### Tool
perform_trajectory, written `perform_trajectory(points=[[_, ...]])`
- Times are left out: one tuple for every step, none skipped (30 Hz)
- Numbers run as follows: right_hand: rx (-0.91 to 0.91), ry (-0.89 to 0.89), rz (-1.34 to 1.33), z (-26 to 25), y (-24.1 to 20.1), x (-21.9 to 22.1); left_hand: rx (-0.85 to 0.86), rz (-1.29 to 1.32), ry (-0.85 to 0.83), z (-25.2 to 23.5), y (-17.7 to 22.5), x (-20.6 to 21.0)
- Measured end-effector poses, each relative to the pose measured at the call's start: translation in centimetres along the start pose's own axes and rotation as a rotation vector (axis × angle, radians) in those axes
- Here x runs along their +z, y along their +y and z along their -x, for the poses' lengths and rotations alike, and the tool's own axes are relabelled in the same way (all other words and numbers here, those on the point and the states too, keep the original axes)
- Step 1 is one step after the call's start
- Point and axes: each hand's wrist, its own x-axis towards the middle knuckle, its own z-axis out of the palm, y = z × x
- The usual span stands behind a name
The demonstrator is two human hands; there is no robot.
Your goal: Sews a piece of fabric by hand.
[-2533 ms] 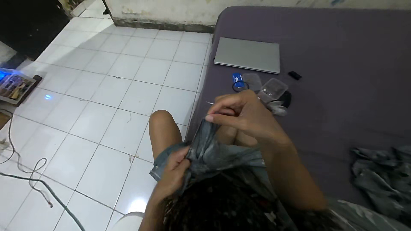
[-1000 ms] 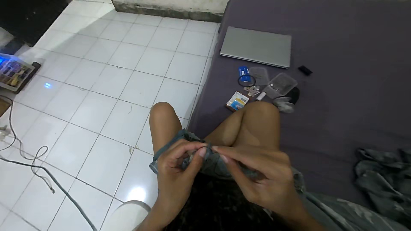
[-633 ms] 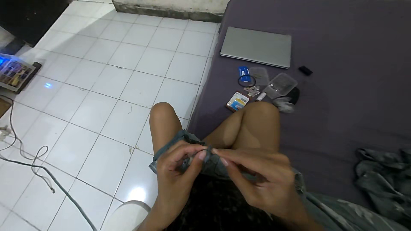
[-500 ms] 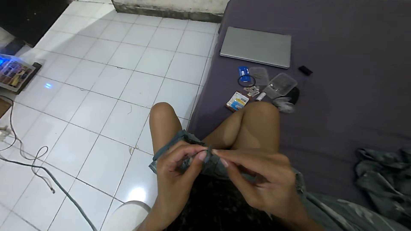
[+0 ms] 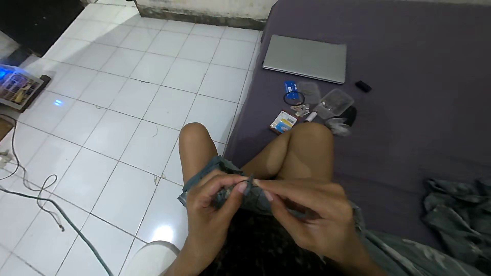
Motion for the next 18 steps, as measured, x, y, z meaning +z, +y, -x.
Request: perform_trajectory(points=[[0.000, 0.000, -0.001, 0.0, 0.0, 0.0, 0.002, 0.001, 0.000, 0.0, 0.0, 0.0], [0.000, -0.002, -0.003, 0.0, -0.1, 0.0, 0.007, -0.003, 0.000, 0.1, 0.0, -0.1], [0.000, -0.006, -0.003, 0.0, -0.1, 0.0, 0.012, -0.008, 0.001, 0.1, 0.0, -0.1], [0.002, -0.011, -0.004, 0.0, -0.2, 0.0, 0.016, -0.018, 0.003, 0.1, 0.0, -0.1], [0.004, -0.018, -0.007, -0.1, -0.2, 0.0, 0.013, -0.032, 0.008, 0.2, -0.1, -0.2], [0.004, -0.025, -0.014, -0.1, -0.2, -0.1, 0.013, -0.037, 0.007, 0.2, -0.1, -0.3], [0.005, -0.031, -0.028, -0.1, -0.1, -0.1, 0.015, -0.031, -0.001, 0.2, 0.0, -0.3], [0.011, -0.038, -0.051, -0.1, -0.1, -0.2, 0.019, -0.013, -0.009, 0.1, 0.0, -0.4], [0.018, -0.048, -0.081, -0.2, 0.0, -0.3, 0.014, 0.001, -0.018, 0.1, 0.1, -0.4], [0.026, -0.059, -0.114, -0.2, 0.2, -0.5, 0.005, 0.013, -0.024, 0.1, 0.2, -0.4], [0.037, -0.067, -0.149, -0.3, 0.3, -0.5, -0.004, 0.026, -0.030, 0.1, 0.2, -0.5], [0.050, -0.077, -0.181, -0.4, 0.4, -0.6, -0.012, 0.041, -0.035, 0.1, 0.3, -0.5], [0.062, -0.087, -0.210, -0.5, 0.6, -0.6, -0.020, 0.058, -0.041, 0.0, 0.3, -0.6], [0.074, -0.100, -0.236, -0.6, 0.7, -0.6, -0.027, 0.073, -0.047, 0.0, 0.4, -0.6], [0.086, -0.111, -0.263, -0.7, 0.8, -0.6, -0.033, 0.088, -0.054, 0.1, 0.4, -0.7], [0.098, -0.119, -0.286, -0.7, 0.8, -0.6, -0.038, 0.103, -0.061, 0.1, 0.4, -0.7], [0.109, -0.125, -0.305, -0.7, 0.8, -0.6, -0.040, 0.119, -0.066, 0.1, 0.4, -0.8], [0.119, -0.129, -0.321, -0.7, 0.8, -0.6, -0.040, 0.129, -0.069, 0.1, 0.3, -0.8]])
